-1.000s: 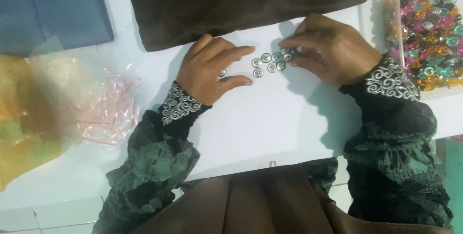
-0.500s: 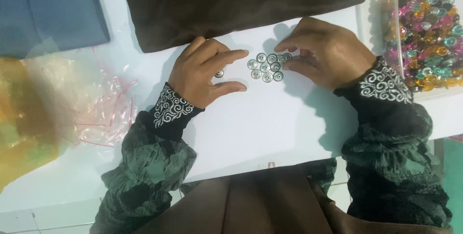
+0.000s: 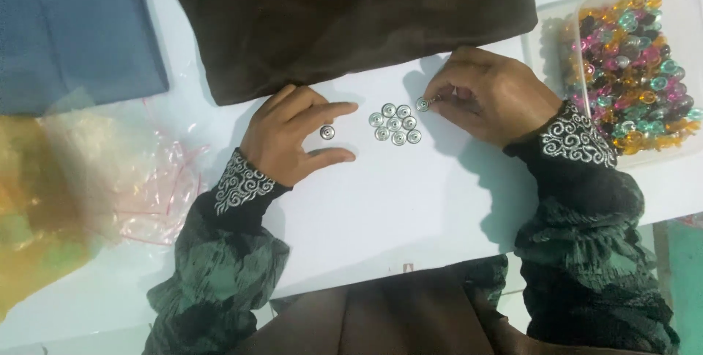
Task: Picking up small black beads from a table and placing them into a small resealable plastic bag.
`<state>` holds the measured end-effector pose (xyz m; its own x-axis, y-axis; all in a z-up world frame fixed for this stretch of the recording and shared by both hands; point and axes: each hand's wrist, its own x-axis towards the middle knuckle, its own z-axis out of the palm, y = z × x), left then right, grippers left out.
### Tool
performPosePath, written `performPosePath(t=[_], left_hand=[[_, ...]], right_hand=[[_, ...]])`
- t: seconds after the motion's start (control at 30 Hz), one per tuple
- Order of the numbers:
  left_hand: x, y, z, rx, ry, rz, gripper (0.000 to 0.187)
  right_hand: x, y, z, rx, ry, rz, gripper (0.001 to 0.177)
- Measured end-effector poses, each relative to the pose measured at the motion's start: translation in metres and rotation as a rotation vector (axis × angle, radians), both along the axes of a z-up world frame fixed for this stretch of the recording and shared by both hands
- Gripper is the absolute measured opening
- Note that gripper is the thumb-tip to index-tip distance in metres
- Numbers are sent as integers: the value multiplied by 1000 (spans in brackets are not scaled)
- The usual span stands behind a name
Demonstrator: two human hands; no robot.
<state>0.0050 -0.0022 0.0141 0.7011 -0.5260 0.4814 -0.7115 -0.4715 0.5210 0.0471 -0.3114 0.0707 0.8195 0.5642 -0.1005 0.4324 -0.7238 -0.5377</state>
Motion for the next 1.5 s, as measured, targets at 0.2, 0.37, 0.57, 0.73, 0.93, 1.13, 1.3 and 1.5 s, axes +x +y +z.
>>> performPosePath(t=[0.2, 0.37, 0.57, 0.73, 0.93, 1.13, 1.3, 1.5], left_hand=[[5, 9, 6, -9, 38, -66, 48], [1, 11, 11, 33, 77, -22, 35], [0, 12, 9, 14, 105, -14, 28], [0, 10, 6, 11, 65, -9, 24], [-1, 9, 5, 43, 91, 26, 27], [-2, 8, 1, 36, 52, 31, 25], [-1, 7, -3, 44, 43, 17, 25], [-1, 6, -1, 39, 33, 26, 24]], right_hand=[[0, 7, -1, 111, -56, 67, 20], [7, -6, -20, 190, -265, 288, 15], [6, -20, -18, 28, -251, 159, 11], [5, -23, -16, -8, -149, 101, 14], [5, -25, -21, 110, -93, 192, 24], [-1, -11, -23, 154, -96, 224, 18], [-5, -4, -12, 120, -13, 210, 15], [-4, -11, -13, 99, -36, 198, 14]])
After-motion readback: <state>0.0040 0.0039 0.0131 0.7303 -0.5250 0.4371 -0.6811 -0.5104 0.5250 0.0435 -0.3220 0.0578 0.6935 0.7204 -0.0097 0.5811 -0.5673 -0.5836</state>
